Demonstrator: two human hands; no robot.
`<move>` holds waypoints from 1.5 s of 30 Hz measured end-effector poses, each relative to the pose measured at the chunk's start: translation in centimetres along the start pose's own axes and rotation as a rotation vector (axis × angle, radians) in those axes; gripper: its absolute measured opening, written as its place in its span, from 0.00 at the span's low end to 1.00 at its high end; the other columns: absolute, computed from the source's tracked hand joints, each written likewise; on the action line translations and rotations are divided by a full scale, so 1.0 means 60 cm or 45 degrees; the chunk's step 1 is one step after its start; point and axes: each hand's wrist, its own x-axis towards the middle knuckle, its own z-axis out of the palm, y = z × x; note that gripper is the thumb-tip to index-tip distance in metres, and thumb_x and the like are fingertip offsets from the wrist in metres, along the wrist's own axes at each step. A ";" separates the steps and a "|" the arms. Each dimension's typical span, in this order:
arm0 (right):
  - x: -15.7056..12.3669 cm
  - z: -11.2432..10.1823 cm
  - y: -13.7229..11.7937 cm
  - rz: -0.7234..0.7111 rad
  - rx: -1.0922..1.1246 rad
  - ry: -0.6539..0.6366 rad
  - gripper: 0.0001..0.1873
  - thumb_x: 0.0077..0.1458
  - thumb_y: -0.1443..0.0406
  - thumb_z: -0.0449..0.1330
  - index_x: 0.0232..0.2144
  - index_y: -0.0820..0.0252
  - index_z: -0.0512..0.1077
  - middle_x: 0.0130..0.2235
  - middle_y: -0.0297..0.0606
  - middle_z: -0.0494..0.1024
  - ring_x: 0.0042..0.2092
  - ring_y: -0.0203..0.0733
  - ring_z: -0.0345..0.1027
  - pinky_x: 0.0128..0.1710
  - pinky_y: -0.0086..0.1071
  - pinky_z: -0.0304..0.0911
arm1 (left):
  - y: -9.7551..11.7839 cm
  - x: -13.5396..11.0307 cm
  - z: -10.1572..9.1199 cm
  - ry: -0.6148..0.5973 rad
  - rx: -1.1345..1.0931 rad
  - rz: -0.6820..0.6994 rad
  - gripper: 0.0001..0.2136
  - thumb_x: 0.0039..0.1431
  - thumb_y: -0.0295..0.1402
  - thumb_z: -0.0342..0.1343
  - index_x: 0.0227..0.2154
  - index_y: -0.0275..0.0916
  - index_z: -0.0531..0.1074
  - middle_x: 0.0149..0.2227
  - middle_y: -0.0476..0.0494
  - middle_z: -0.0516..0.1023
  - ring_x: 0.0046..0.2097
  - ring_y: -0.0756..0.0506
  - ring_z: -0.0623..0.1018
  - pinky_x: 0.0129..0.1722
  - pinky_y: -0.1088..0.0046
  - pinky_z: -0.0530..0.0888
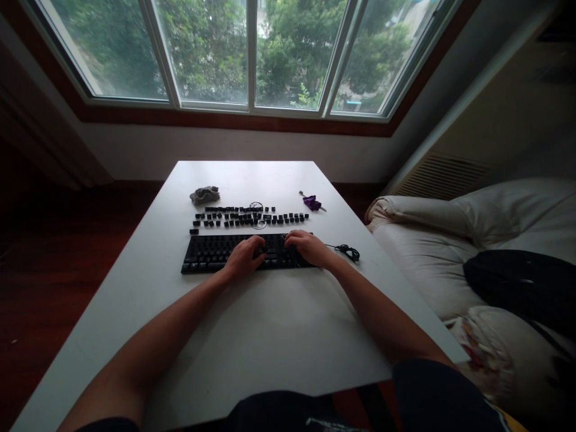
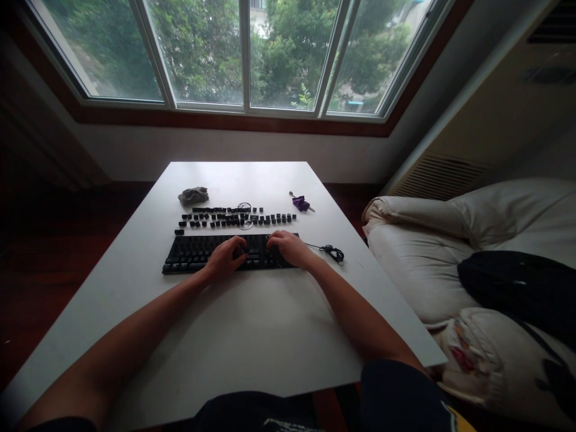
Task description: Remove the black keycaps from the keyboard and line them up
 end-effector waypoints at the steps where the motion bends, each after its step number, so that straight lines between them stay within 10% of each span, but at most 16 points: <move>1: 0.001 0.002 -0.004 0.018 0.018 0.044 0.21 0.53 0.79 0.50 0.39 0.56 0.77 0.45 0.39 0.77 0.48 0.44 0.70 0.51 0.37 0.65 | -0.001 0.000 0.001 0.001 0.005 0.002 0.12 0.54 0.30 0.59 0.42 0.42 0.68 0.32 0.51 0.73 0.34 0.47 0.72 0.36 0.71 0.66; 10: 0.011 0.052 -0.059 0.043 0.251 0.214 0.06 0.59 0.68 0.59 0.39 0.57 0.74 0.38 0.38 0.77 0.40 0.41 0.70 0.42 0.34 0.66 | 0.000 0.001 0.002 -0.024 0.039 0.060 0.10 0.55 0.29 0.59 0.41 0.42 0.69 0.33 0.50 0.74 0.36 0.46 0.73 0.37 0.70 0.66; 35: 0.018 0.079 -0.062 -0.041 0.131 0.242 0.05 0.60 0.67 0.60 0.40 0.54 0.73 0.42 0.40 0.76 0.46 0.47 0.68 0.49 0.41 0.65 | 0.007 -0.001 -0.001 -0.061 0.073 0.059 0.10 0.57 0.32 0.60 0.41 0.43 0.70 0.33 0.49 0.75 0.37 0.44 0.73 0.38 0.68 0.68; 45: 0.019 -0.037 0.116 0.423 0.149 0.608 0.10 0.57 0.64 0.60 0.42 0.59 0.73 0.39 0.40 0.78 0.39 0.43 0.72 0.38 0.36 0.68 | 0.012 0.001 -0.002 -0.088 0.126 0.170 0.07 0.59 0.31 0.58 0.40 0.42 0.71 0.39 0.45 0.77 0.42 0.42 0.75 0.45 0.64 0.69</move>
